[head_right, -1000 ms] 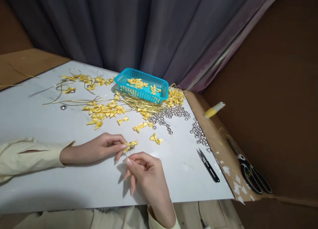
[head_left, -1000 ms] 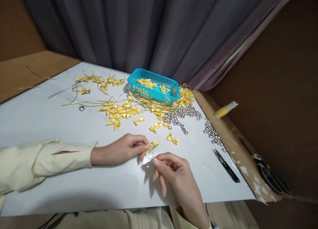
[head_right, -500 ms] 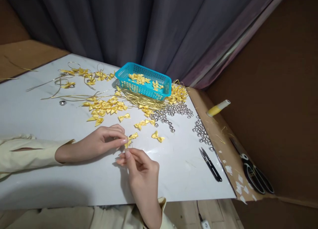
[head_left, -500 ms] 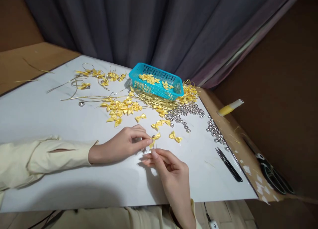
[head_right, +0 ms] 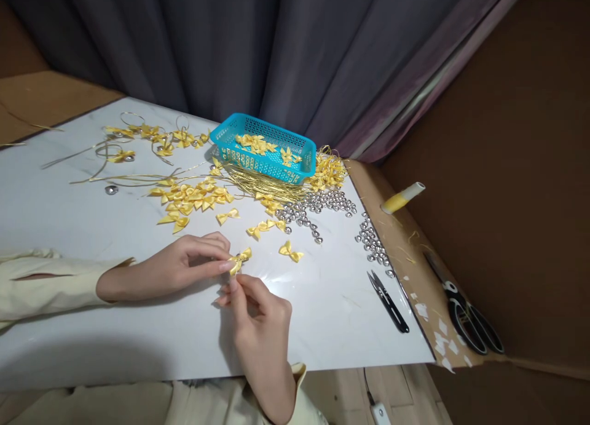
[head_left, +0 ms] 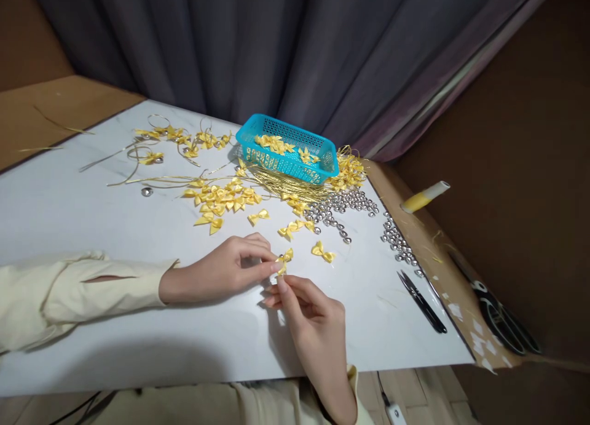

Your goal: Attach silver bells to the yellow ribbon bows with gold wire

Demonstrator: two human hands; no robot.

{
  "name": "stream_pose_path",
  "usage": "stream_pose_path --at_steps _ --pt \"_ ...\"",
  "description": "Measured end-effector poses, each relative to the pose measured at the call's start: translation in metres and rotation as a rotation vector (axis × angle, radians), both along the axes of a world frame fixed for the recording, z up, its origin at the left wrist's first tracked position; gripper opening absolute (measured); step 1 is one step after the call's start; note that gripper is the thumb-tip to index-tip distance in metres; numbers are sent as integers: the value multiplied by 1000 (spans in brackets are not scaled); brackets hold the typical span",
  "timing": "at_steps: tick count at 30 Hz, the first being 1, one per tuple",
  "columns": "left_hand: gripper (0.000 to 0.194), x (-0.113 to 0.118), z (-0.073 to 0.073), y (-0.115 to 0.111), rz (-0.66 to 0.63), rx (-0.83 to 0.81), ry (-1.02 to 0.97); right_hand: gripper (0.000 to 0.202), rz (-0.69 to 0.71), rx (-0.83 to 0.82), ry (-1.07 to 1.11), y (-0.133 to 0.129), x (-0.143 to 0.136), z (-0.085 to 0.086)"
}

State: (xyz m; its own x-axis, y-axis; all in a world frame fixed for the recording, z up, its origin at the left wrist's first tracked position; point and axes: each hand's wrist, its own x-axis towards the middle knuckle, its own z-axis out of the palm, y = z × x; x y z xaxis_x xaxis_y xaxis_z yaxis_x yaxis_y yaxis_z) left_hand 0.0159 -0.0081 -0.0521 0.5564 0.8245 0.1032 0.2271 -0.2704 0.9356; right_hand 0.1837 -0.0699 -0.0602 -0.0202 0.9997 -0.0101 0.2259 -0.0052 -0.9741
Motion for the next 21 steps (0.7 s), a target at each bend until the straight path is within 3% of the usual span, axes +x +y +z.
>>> stream_pose_path --at_steps 6,16,21 --pt "30 0 2 -1 2 13 -6 13 -26 204 -69 -2 -1 -3" --pt "24 -1 2 2 -29 85 -37 16 1 197 -90 -3 2 -8" --pt "37 2 0 2 5 50 -56 15 17 247 -117 -5 0 -8"
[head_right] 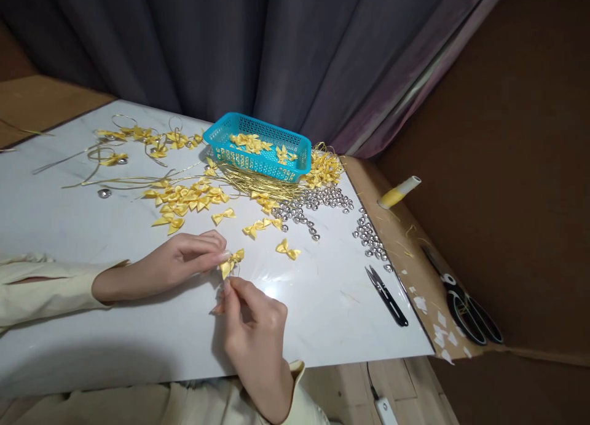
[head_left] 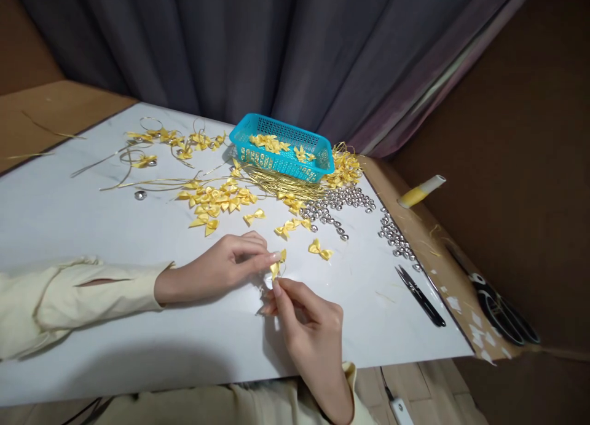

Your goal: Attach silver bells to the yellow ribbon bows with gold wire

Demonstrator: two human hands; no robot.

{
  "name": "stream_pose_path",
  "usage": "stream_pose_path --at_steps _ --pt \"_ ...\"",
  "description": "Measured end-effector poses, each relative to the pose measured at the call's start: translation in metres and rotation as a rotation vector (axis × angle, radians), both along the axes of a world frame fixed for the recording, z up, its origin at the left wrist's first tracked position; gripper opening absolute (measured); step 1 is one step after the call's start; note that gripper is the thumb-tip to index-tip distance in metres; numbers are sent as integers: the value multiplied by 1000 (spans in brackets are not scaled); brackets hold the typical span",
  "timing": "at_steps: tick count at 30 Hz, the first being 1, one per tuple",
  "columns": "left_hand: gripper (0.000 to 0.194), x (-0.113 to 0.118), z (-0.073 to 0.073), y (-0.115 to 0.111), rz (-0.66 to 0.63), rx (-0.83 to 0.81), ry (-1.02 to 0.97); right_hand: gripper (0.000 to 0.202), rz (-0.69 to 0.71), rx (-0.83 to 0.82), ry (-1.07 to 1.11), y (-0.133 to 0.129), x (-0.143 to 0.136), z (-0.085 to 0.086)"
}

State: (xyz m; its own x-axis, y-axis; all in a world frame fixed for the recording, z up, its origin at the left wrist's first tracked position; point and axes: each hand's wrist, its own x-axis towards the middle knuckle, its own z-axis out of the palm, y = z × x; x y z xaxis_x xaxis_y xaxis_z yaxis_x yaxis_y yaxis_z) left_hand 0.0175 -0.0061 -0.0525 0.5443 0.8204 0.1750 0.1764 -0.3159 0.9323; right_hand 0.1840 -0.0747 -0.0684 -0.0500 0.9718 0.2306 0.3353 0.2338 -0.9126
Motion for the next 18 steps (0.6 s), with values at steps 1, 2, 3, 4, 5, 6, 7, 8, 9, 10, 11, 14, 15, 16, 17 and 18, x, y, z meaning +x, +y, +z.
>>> stream_pose_path --at_steps 1,2,3,4,5,6,7,8,9,10,11,14,15,16,17,18 --pt "38 0 -1 0 8 -11 6 16 0 8 -1 0 0 0" --pt "38 0 -1 0 15 -16 15 16 -2 15 -3 0 0 0" --pt "36 0 -2 1 21 -18 25 16 -5 20 -6 0 0 0" --pt "33 -1 -3 2 32 -18 33 17 -9 25 -8 0 0 0" --pt "30 -1 -4 2 44 -21 38 17 -19 26 -6 0 0 0" --pt "27 -2 -4 3 56 -32 41 17 -31 26 -2 1 0 0" --pt "25 -3 -5 4 66 -49 43 17 -44 23 4 2 -1 0" --pt "24 -3 -5 4 72 -70 43 17 -54 18 10 2 -1 0" --pt "23 -3 -5 5 72 -91 44 16 -61 13 16 3 -1 0" --pt "24 -3 -5 5 66 -109 44 17 -64 7 20 3 -2 0" --pt "24 -3 -4 5 60 -124 44 17 -62 4 18 4 -2 0" --pt "24 -3 -4 4 41 -159 42 17 -53 9 10 4 -2 -2" --pt "23 -3 -4 3 35 -172 39 18 -52 12 6 4 -2 -2" --pt "23 -3 -4 3 29 -186 34 18 -53 11 2 3 -2 -2" --pt "22 -3 -4 2 21 -200 28 18 -54 7 -3 3 -2 -2" --pt "21 -3 -4 2 13 -213 22 18 -59 7 -7 3 -2 -2"
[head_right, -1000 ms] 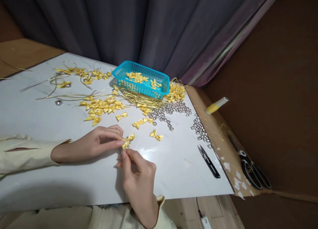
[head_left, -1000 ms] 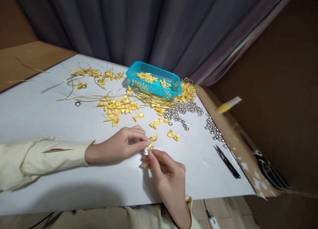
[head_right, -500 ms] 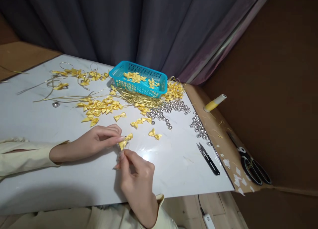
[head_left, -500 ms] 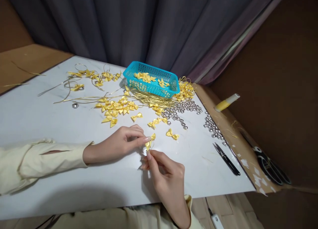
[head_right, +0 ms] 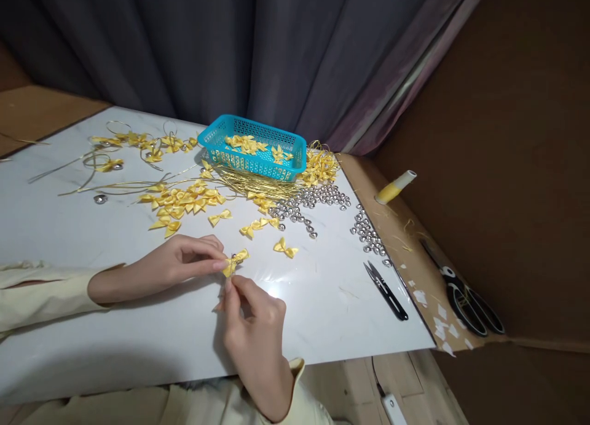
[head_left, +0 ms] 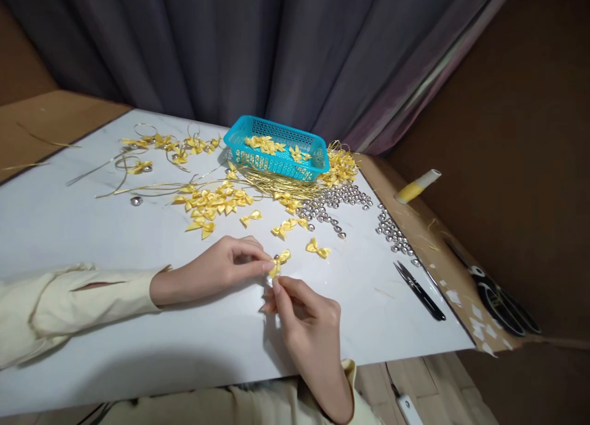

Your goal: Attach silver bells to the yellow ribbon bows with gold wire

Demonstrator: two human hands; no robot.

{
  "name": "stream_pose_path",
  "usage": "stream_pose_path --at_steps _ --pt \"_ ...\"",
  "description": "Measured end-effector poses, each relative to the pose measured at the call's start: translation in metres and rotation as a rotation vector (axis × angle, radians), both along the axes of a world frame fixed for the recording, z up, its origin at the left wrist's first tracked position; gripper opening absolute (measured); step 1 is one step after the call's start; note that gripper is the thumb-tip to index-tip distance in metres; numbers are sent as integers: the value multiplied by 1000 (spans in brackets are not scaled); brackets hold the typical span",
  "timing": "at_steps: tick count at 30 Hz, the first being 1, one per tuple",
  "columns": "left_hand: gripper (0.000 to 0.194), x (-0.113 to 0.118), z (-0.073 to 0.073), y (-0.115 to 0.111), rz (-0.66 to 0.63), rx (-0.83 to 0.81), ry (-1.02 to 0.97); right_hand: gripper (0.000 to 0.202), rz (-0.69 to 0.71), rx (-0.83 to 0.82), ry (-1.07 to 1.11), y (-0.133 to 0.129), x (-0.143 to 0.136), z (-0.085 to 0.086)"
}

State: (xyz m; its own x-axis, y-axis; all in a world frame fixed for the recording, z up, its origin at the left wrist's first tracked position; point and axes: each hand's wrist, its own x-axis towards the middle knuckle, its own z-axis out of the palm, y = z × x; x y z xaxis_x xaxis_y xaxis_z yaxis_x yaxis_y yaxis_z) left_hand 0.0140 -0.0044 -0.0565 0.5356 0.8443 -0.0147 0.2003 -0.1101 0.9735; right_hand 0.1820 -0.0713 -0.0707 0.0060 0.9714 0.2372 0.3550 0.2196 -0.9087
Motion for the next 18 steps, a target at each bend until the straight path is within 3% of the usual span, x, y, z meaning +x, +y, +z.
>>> stream_pose_path --at_steps 10,15,18 --pt "24 8 -1 -4 78 -30 46 18 -14 22 15 -1 -2 -5" --pt "24 11 -1 -6 114 33 43 18 14 -35 31 -2 -4 -2" --pt "23 11 -1 -6 132 99 59 13 -69 0 30 -2 -2 1"
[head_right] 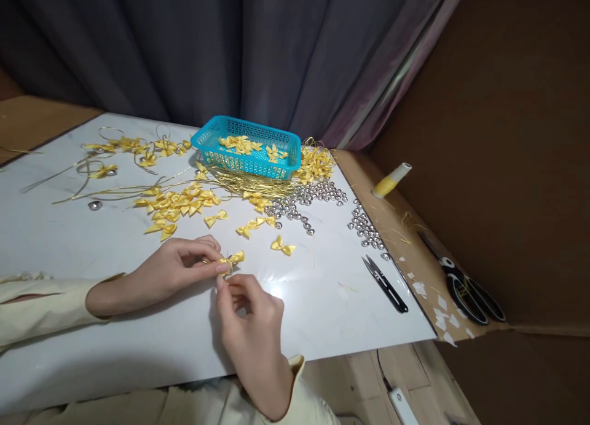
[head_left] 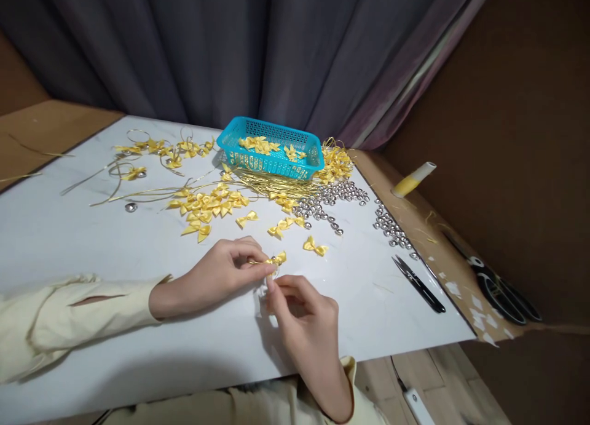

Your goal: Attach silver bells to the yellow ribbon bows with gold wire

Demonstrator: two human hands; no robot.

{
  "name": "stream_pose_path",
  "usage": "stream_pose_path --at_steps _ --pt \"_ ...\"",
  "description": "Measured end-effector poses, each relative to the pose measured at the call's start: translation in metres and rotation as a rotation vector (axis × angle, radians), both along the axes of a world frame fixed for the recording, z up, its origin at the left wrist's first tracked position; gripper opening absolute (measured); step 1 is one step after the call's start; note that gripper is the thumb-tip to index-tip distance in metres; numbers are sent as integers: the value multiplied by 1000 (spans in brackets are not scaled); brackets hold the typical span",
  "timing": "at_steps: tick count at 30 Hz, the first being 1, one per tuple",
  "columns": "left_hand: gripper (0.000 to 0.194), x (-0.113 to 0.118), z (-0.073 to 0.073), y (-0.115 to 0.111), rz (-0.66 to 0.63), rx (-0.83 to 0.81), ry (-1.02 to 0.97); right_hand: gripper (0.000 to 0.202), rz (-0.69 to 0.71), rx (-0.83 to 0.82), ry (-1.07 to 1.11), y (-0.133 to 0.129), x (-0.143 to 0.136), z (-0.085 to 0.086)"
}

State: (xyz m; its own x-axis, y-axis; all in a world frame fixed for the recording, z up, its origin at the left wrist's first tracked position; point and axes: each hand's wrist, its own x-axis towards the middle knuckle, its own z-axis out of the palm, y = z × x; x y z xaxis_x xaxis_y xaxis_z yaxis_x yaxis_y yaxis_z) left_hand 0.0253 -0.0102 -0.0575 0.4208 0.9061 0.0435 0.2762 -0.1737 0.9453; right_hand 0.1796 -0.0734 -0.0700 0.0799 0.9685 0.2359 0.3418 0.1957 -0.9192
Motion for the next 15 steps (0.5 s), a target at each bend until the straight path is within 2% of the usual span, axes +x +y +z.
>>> stream_pose_path --at_steps 2,4,7,10,15 --pt "22 0 0 0 2 44 23 9 -122 75 -4 1 4 1" --pt "24 -1 0 0 -16 83 44 12 -165 106 9 3 9 2" --pt "30 -3 -1 -1 -61 162 66 26 -11 -23 85 8 16 3" --pt "27 -4 -3 -1 -95 257 86 32 122 -171 163 10 16 2" --pt "24 -4 -6 -1 -113 392 88 34 135 -210 252 10 12 1"
